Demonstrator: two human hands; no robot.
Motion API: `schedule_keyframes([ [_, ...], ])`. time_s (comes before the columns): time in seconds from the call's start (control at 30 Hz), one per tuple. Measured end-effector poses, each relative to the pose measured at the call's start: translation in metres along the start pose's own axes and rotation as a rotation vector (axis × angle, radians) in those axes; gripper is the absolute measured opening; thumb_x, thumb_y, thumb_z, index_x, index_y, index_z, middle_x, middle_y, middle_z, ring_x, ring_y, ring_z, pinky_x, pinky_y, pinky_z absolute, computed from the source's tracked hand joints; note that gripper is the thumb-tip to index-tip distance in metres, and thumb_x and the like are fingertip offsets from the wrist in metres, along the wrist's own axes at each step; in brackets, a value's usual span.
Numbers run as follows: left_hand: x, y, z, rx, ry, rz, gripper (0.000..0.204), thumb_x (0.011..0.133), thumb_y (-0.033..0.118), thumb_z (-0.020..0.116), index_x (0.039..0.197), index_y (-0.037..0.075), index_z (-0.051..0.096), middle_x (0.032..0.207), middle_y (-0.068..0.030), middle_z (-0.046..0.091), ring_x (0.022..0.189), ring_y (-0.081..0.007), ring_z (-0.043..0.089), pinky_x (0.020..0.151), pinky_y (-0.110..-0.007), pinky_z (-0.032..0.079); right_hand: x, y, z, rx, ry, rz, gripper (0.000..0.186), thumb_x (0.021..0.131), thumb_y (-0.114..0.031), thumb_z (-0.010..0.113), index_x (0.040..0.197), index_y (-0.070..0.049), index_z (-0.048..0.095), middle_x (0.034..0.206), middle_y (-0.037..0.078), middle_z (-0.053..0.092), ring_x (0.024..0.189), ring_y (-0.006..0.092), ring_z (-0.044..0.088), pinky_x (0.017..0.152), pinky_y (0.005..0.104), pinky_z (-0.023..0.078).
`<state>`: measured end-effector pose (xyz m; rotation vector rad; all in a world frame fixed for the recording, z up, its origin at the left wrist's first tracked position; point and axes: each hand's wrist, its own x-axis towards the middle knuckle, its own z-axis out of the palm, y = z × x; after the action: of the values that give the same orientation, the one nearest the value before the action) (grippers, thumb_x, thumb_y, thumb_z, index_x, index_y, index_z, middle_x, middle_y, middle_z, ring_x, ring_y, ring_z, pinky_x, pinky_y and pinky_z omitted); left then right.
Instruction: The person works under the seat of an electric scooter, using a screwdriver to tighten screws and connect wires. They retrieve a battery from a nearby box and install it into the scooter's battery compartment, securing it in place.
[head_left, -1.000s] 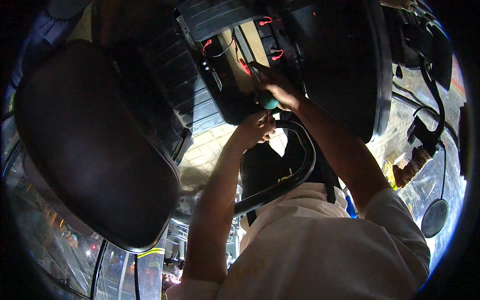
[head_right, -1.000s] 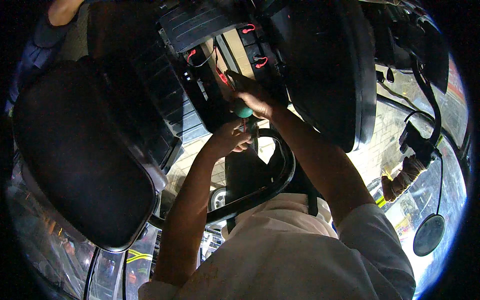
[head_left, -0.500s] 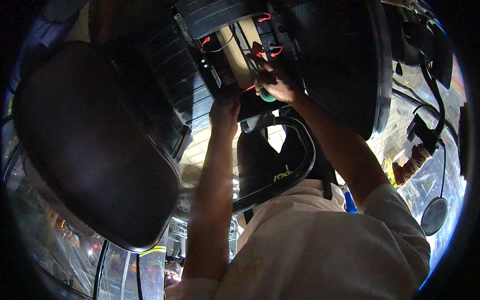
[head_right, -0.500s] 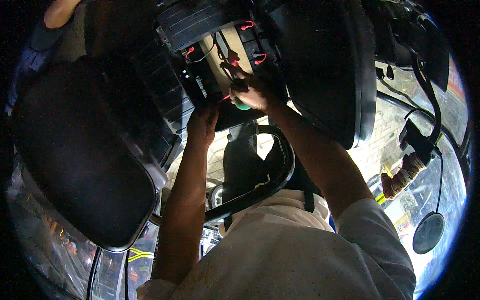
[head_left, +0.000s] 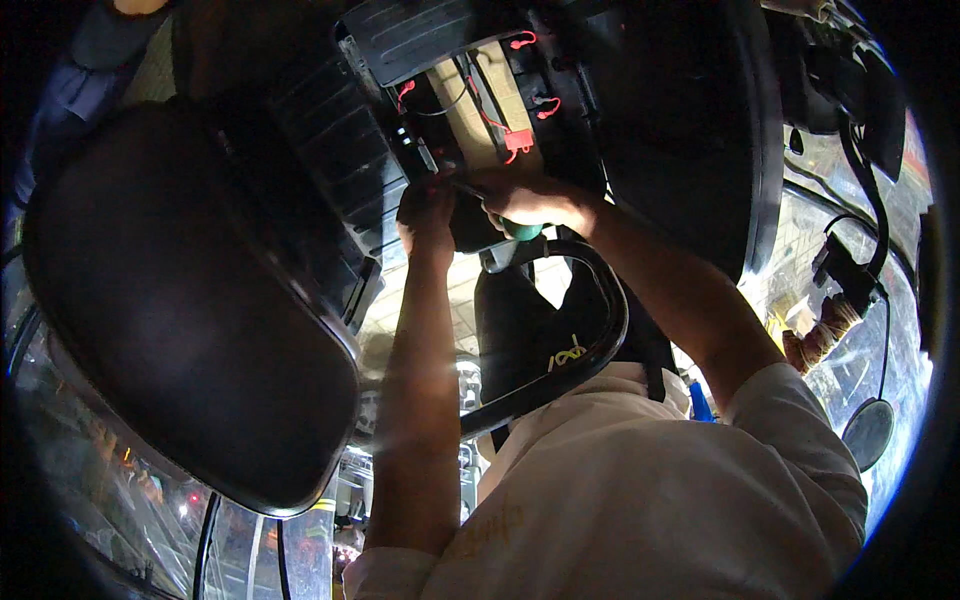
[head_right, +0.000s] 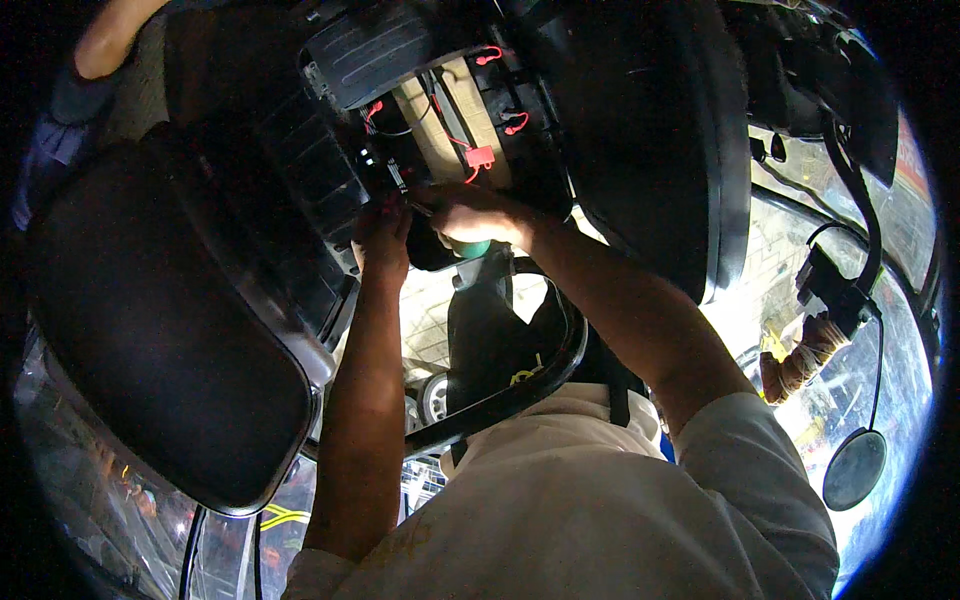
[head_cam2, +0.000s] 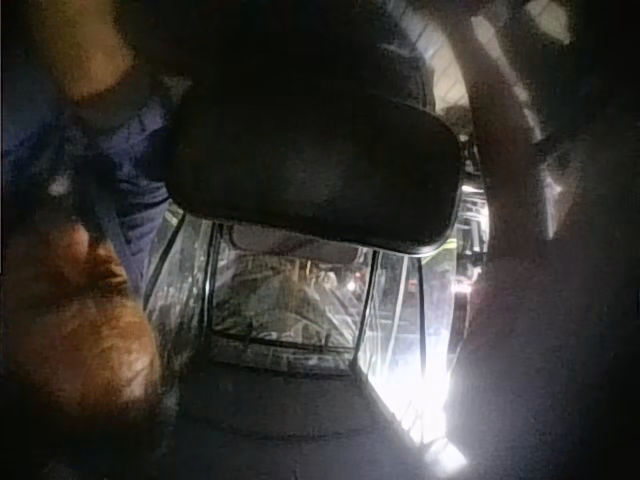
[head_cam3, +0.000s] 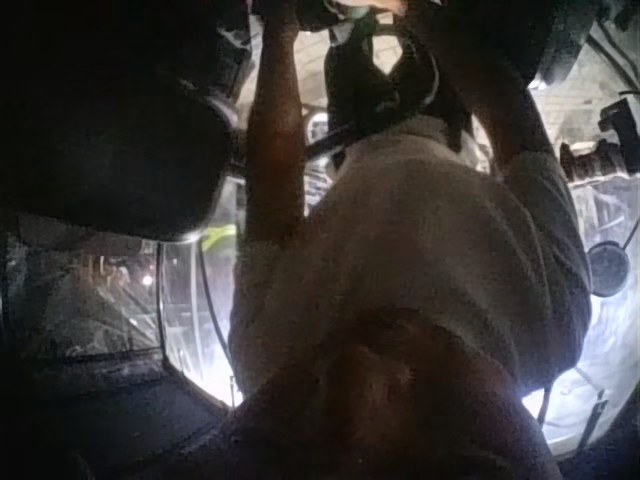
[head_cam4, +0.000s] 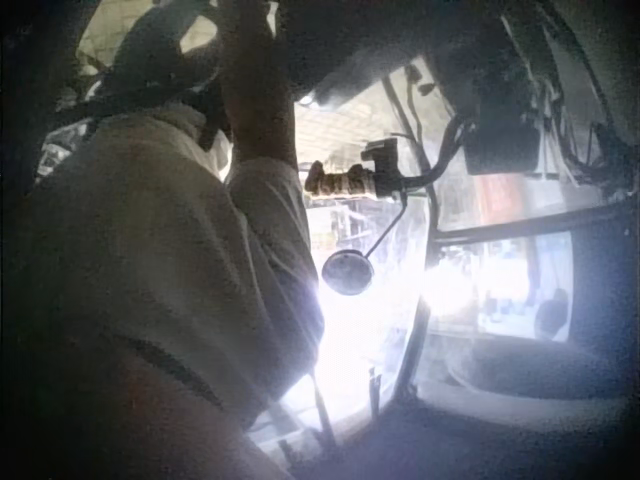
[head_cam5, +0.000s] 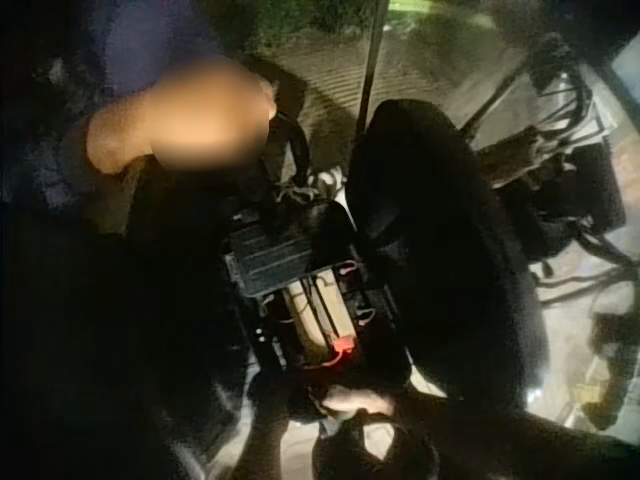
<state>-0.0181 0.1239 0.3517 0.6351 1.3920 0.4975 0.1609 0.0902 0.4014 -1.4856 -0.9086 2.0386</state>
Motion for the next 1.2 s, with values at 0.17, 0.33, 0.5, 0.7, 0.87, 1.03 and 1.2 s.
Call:
schedule_keyframes([
  [0.17, 0.004, -0.006, -0.005, -0.278, -0.167, -0.066, 0.028, 0.090, 0.002, 0.056, 0.117, 0.000, 0.055, 0.110, -0.0105, 0.059, 0.102, -0.0175, 0.059, 0.086, -0.026, 0.050, 0.010, 0.008, -0.003, 0.021, -0.043, -0.095, 0.061, 0.082, -0.001, 0.041, 0.142, -0.013, 0.038, 0.063, 0.005, 0.055, 0.054, 0.0144, 0.056, 0.051, 0.0288, 0.048],
  [0.33, 0.004, -0.004, -0.004, -0.195, -0.252, -0.037, 0.034, 0.089, 0.000, 0.055, 0.123, -0.001, 0.051, 0.116, -0.0111, 0.058, 0.104, -0.0186, 0.059, 0.087, -0.027, 0.051, 0.009, 0.005, 0.002, -0.013, 0.006, -0.012, 0.060, 0.082, 0.001, 0.041, 0.140, -0.014, 0.041, 0.062, 0.006, 0.056, 0.054, 0.0141, 0.056, 0.051, 0.0296, 0.048],
  [0.5, 0.006, -0.002, -0.002, -0.024, -0.303, 0.052, 0.039, 0.088, 0.000, 0.057, 0.126, 0.000, 0.049, 0.118, -0.0111, 0.059, 0.105, -0.0170, 0.058, 0.087, -0.027, 0.051, 0.009, 0.005, 0.008, -0.037, 0.090, -0.076, 0.058, 0.080, 0.003, 0.044, 0.135, -0.013, 0.047, 0.073, 0.013, 0.062, 0.062, 0.0215, 0.062, 0.058, 0.0333, 0.051],
  [0.7, 0.015, -0.015, -0.004, 0.403, -0.331, 0.332, 0.035, 0.088, -0.001, 0.056, 0.123, 0.000, 0.052, 0.120, -0.0107, 0.059, 0.105, -0.0168, 0.059, 0.089, -0.025, 0.049, 0.025, 0.024, 0.022, -0.414, 0.367, -0.278, 0.040, 0.079, 0.000, 0.048, 0.117, -0.007, 0.058, 0.097, 0.021, 0.065, 0.091, 0.0375, 0.062, 0.075, 0.0393, 0.051],
  [0.87, 0.023, -0.022, 0.005, 0.514, -0.346, 0.439, 0.028, 0.088, 0.000, 0.053, 0.117, 0.000, 0.055, 0.116, -0.0101, 0.059, 0.101, -0.0187, 0.060, 0.087, -0.031, 0.050, 0.042, 0.053, 0.016, 0.104, 0.352, 0.132, 0.031, 0.074, -0.027, 0.066, 0.096, -0.005, 0.067, 0.085, 0.019, 0.067, 0.079, 0.0306, 0.067, 0.068, 0.0382, 0.052],
  [1.03, 0.063, -0.061, 0.028, -0.535, 0.075, -0.482, 0.025, 0.088, 0.019, 0.055, 0.103, 0.001, 0.063, 0.101, -0.0114, 0.064, 0.087, -0.0226, 0.062, 0.077, -0.035, 0.052, 0.074, 0.067, 0.026, -0.085, 0.570, 0.114, 0.030, 0.078, -0.030, 0.062, 0.097, -0.008, 0.067, 0.089, 0.016, 0.068, 0.085, 0.0278, 0.067, 0.073, 0.0374, 0.052],
  [1.2, 0.125, -0.122, 0.004, -0.545, -0.096, -0.540, 0.020, 0.087, 0.019, 0.048, 0.090, 0.005, 0.062, 0.081, -0.0093, 0.063, 0.076, -0.0227, 0.061, 0.066, -0.035, 0.051, 0.079, 0.063, 0.031, -0.141, 0.574, 0.226, 0.036, 0.080, -0.024, 0.060, 0.114, -0.011, 0.061, 0.104, 0.015, 0.067, 0.097, 0.0280, 0.065, 0.082, 0.0379, 0.051],
])
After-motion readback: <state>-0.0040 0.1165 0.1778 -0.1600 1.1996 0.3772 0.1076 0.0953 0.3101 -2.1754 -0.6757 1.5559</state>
